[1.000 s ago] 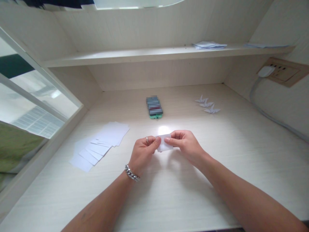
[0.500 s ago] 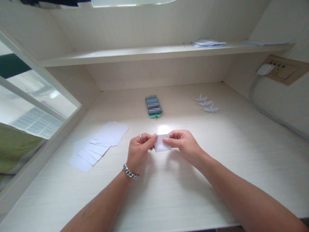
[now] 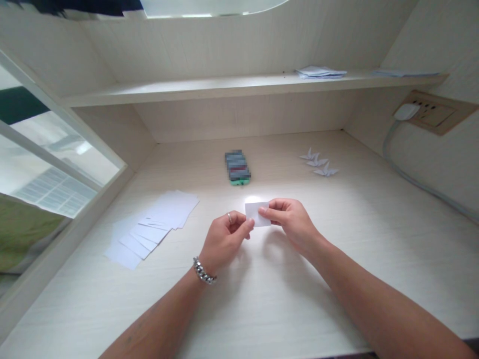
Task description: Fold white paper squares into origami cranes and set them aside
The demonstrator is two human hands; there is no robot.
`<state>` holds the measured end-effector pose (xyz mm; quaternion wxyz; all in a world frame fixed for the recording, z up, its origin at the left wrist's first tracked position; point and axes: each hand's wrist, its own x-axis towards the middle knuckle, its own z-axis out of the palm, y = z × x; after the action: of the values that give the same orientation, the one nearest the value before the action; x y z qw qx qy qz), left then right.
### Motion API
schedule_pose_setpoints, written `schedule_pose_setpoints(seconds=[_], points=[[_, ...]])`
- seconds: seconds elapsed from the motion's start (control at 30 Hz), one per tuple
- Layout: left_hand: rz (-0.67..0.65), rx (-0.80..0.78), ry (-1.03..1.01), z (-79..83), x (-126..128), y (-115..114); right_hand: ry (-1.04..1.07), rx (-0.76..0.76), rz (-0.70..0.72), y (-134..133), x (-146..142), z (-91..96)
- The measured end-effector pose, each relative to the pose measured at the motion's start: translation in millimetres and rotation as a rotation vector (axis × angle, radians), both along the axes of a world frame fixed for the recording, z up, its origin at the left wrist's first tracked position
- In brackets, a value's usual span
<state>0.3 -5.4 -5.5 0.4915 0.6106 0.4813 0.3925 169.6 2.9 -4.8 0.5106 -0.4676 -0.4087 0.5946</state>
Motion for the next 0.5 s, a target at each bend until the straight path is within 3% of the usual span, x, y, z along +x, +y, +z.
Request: schedule_pose_setpoints(seconds=[0.5], points=[[-0.028, -0.043, -0.024, -0.7, -3.7, 1.5, 0.016, 0.000, 0.090, -4.8, -3.5, 1.8]])
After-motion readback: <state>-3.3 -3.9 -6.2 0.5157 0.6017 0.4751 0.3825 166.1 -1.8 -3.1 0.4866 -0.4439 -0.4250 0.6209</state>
